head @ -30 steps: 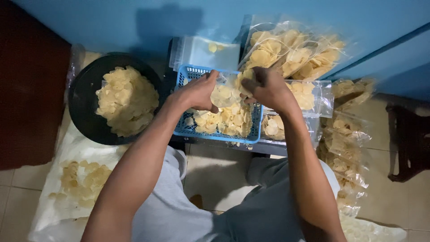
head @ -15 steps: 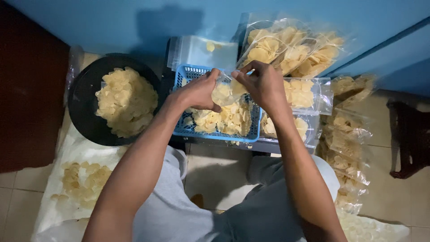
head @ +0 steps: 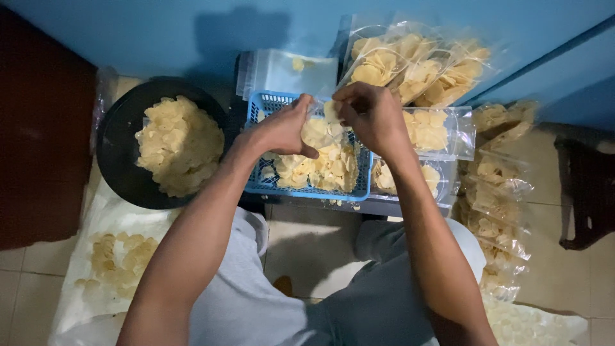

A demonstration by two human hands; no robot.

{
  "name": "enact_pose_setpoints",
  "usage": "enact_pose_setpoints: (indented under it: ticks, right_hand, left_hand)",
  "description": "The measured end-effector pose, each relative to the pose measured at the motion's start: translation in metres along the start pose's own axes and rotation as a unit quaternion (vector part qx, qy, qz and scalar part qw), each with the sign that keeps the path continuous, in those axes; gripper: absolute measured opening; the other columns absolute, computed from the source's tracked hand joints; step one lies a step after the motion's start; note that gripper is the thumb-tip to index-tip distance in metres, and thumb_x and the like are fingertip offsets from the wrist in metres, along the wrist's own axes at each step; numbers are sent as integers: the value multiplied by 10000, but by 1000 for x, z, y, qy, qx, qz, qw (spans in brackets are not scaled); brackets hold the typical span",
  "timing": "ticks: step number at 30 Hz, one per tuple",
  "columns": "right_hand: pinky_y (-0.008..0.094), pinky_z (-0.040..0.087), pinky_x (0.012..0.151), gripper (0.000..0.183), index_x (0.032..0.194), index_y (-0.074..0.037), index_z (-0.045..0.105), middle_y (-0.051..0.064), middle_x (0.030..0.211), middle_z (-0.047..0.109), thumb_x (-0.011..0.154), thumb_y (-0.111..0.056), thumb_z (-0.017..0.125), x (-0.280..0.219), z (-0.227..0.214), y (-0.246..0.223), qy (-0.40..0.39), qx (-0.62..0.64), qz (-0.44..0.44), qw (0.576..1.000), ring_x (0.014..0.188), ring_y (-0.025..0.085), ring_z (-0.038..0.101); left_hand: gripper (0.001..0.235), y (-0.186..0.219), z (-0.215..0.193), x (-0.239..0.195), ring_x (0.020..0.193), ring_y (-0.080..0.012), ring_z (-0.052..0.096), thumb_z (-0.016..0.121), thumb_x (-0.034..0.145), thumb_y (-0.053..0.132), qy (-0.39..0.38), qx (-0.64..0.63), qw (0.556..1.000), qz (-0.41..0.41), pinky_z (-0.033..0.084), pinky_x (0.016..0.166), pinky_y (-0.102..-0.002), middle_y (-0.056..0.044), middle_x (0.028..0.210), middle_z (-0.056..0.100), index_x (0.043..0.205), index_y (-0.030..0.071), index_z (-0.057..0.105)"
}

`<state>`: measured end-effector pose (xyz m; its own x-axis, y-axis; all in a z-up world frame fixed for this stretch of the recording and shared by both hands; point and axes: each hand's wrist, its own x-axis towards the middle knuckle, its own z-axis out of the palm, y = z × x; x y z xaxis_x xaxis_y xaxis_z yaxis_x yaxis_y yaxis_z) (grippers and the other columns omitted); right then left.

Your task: The person sits on the floor and packs yellow chips from a blue basket into clear plastic bags. They use both hands to scoop the chips and place them into the bags, which are arranged on the floor nearby.

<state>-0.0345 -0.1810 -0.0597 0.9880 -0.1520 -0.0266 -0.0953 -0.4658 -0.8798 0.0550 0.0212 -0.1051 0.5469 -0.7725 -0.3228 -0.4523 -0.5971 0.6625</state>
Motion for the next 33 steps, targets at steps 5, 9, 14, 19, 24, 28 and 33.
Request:
enact_pose_setpoints:
  ticks: [5,9,14,19,24,28,33]
  right_hand:
    - [378,626,728,282,1092,-55,723,173,963,742,1021,-305,614,-14,-17,-44,30,76,-32,996,856,251,735]
    - [235,614,626,326,1011,-102,686,65,996,781,1035,-387,529,-10,-34,-36,160,151,11,975,828,116,732]
    - [386,603,603,253,907,-42,687,155,860,740,1048,-183,531,17,-12,57,17,-205,63,977,707,273,719]
    - [403,610,673,222,838,16,701,209,857,738,973,-75,550,13,52,118,-198,-363,173,894,760,321,713]
    - [510,641,732,761,1110,-67,753,149,975,758,618,-622,922,3,116,242,-202,-547,68,810,942,379,755]
    - [533,638,657,258,1029,-75,752,143,863,723,842,-251,776,9,111,235,-149,-503,37,850,871,433,750]
    - [552,627,654,196,954,-181,820,189,822,771,843,-161,659,24,67,198,-149,-438,68,884,817,447,766]
  left_hand:
    - [1149,19,-17,-10,1103,-435,662,972,737,250,28,-49,998,-2,547,929,-506,-314,1493,394,1529,16,173]
    - [1173,27,-23,-27,1202,-412,675,1014,725,249,173,-26,979,105,696,866,-472,-271,1534,409,1516,9,183]
    - [926,28,-16,-24,995,-286,643,936,751,285,94,-48,994,-8,617,734,-368,-173,1451,447,1369,88,276]
    - [900,25,-19,-25,950,-265,658,914,740,249,120,-50,991,-34,637,732,-353,-137,1420,453,1364,103,282]
    - [856,14,-13,-23,1112,-640,615,835,746,225,122,-28,991,51,502,918,-753,-339,1315,552,1382,99,276]
    - [897,10,-10,-23,1098,-606,641,858,713,313,100,1,995,18,512,932,-697,-307,1287,587,1371,101,286]
    - [958,2,-9,-25,1133,-615,623,891,694,273,49,-1,999,16,496,957,-703,-344,1302,591,1397,75,272]
